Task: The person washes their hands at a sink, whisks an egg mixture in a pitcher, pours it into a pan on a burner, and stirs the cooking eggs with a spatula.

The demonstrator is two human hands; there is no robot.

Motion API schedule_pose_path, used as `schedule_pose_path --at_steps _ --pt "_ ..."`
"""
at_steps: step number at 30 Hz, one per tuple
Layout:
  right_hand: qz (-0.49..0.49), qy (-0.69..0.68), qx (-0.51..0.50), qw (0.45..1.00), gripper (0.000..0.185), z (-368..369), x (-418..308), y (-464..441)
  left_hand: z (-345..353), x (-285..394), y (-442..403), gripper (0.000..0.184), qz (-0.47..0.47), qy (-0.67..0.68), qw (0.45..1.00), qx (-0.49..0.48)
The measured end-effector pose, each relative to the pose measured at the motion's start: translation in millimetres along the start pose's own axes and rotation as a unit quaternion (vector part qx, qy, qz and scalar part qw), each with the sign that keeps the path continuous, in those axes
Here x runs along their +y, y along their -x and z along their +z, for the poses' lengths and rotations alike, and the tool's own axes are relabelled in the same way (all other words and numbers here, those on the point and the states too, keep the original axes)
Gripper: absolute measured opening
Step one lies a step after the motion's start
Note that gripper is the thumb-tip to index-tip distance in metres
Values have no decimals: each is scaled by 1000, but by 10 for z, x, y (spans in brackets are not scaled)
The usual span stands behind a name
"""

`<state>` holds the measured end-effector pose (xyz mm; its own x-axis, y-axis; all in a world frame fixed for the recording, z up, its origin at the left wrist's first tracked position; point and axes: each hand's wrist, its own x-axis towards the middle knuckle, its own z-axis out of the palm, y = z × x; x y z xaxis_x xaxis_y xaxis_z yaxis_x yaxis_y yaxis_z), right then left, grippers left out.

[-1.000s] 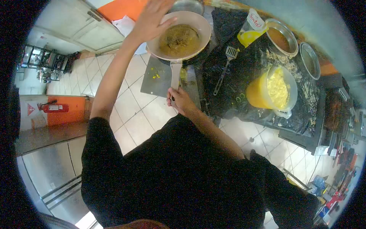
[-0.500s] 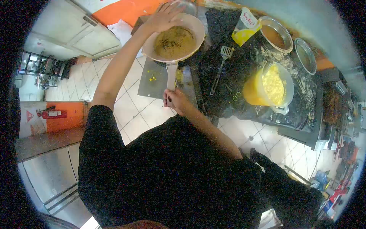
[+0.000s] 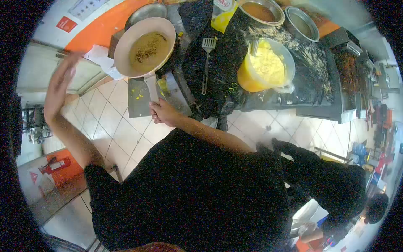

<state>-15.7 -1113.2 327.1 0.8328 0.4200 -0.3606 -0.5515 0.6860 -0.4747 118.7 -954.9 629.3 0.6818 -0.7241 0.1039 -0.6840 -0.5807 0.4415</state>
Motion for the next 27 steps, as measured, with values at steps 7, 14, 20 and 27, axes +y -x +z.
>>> schedule_pose_path --at_steps 7,14,20,27 --pt "26 18 20 999 17 128 -95 104 220 431 1087 5 199 223 937 181" --pt "4 88 57 994 12 -105 69 -87 146 1143 989 16 279 -29 903 326" --pt "41 16 19 999 16 193 -291 225 298 1324 1063 14 265 -6 898 350" --pt "27 58 49 997 12 -57 -157 95 366 1290 1044 15 261 54 880 393"
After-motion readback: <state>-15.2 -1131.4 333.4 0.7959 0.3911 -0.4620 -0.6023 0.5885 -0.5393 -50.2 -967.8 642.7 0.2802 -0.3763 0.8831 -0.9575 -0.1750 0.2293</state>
